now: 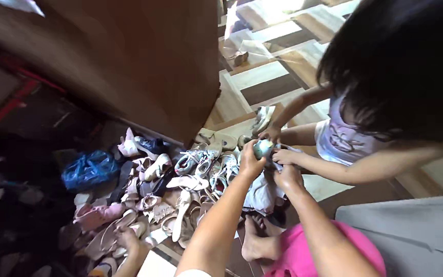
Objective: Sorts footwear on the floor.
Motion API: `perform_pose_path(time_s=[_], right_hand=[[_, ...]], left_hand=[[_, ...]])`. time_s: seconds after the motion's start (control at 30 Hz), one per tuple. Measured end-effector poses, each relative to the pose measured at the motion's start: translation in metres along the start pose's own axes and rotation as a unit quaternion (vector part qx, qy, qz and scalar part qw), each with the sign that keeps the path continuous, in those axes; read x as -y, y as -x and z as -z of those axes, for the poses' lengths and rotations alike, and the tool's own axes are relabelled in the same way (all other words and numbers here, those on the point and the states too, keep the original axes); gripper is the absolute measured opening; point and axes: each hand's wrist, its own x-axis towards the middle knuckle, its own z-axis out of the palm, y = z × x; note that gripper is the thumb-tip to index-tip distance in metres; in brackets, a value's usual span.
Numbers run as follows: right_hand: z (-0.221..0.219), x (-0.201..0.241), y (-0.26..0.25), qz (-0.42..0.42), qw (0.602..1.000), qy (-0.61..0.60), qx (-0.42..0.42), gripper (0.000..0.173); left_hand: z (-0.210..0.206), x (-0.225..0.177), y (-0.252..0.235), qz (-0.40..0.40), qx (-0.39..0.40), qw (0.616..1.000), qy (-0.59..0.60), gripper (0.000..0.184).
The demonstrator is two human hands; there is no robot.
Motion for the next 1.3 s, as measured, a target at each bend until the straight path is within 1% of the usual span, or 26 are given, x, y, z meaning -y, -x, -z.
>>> perform_pose_path(time_s=[0.17,0.27,0.37,0.43,0.5,0.53,0.57,0.6,0.67,0.7,0.73,0.77,0.8,0.87,0.93,0.97,1.03,1.07,1.13,1.17,1.2,1.23,1.27,1.3], right_hand=[[-0.005,0.001,0.002,0.022,0.997,-0.037,-0.071,0.043],[-0.005,0.003,0.008,0.039,0.991,-0.048,-0.120,0.050],[-0.010,0.008,0.015,0.056,0.978,-0.091,-0.178,0.061],[-0.018,0.002,0.012,0.111,0.952,-0.126,-0.257,0.074],[-0.020,0.001,0.016,0.164,0.932,-0.134,-0.295,0.086],[-0.021,0.001,0.017,0.180,0.925,-0.125,-0.311,0.086],[-0.018,0.006,0.024,0.192,0.926,-0.115,-0.303,0.082],[-0.015,0.008,0.031,0.200,0.935,-0.094,-0.277,0.075],[-0.015,0.013,0.038,0.214,0.954,-0.047,-0.206,0.055],[-0.020,0.013,0.038,0.241,0.951,-0.057,-0.184,0.050],[-0.030,0.011,0.034,0.286,0.939,-0.079,-0.172,0.050],[-0.039,0.009,0.033,0.318,0.930,-0.100,-0.153,0.056],[-0.047,0.007,0.033,0.326,0.928,-0.124,-0.131,0.059],[-0.054,0.006,0.033,0.322,0.921,-0.186,-0.114,0.060],[-0.049,0.007,0.035,0.318,0.907,-0.251,-0.116,0.062],[-0.043,0.008,0.038,0.312,0.898,-0.288,-0.114,0.062],[-0.028,0.014,0.046,0.319,0.863,-0.371,-0.124,0.061],[-0.020,0.018,0.052,0.335,0.836,-0.413,-0.134,0.057],[-0.004,0.027,0.063,0.390,0.771,-0.482,-0.145,0.054],[0.001,0.030,0.067,0.421,0.743,-0.498,-0.148,0.055],[0.004,0.034,0.069,0.444,0.728,-0.502,-0.140,0.058],[0.003,0.035,0.070,0.454,0.731,-0.496,-0.119,0.061],[-0.002,0.036,0.072,0.429,0.755,-0.490,-0.082,0.061],[-0.007,0.040,0.078,0.352,0.797,-0.489,-0.041,0.051]], left_hand=[[0.001,-0.002,0.004,-0.012,0.000,1.000,0.005,0.065],[0.004,-0.007,0.005,-0.024,0.002,1.000,0.016,0.063],[0.007,-0.020,0.002,-0.057,-0.009,0.998,0.026,0.057],[0.007,-0.040,-0.004,-0.084,-0.015,0.996,0.025,0.055],[0.003,-0.066,-0.007,-0.120,-0.004,0.992,0.026,0.058],[0.003,-0.079,-0.006,-0.140,0.011,0.990,0.023,0.062],[0.004,-0.089,-0.005,-0.165,0.027,0.986,0.021,0.065],[0.004,-0.094,-0.003,-0.198,0.038,0.979,0.013,0.067],[0.013,-0.086,0.006,-0.252,0.044,0.967,-0.018,0.068],[0.022,-0.072,0.013,-0.257,0.044,0.965,-0.034,0.066],[0.034,-0.051,0.020,-0.241,0.045,0.968,-0.050,0.064],[0.049,-0.023,0.030,-0.205,0.050,0.975,-0.068,0.061],[0.066,0.012,0.042,-0.153,0.056,0.982,-0.093,0.058],[0.111,0.080,0.074,0.002,0.079,0.984,-0.158,0.052],[0.158,0.132,0.114,0.158,0.089,0.961,-0.210,0.048],[0.178,0.153,0.135,0.219,0.090,0.945,-0.224,0.049],[0.206,0.181,0.174,0.311,0.091,0.916,-0.237,0.053],[0.213,0.192,0.190,0.341,0.087,0.905,-0.240,0.054],[0.216,0.210,0.209,0.387,0.086,0.887,-0.239,0.054],[0.213,0.218,0.214,0.401,0.085,0.881,-0.235,0.054],[0.207,0.224,0.216,0.411,0.083,0.879,-0.229,0.054],[0.199,0.229,0.216,0.417,0.078,0.879,-0.217,0.055],[0.189,0.233,0.216,0.422,0.070,0.880,-0.205,0.056],[0.179,0.236,0.215,0.430,0.063,0.880,-0.195,0.057]])
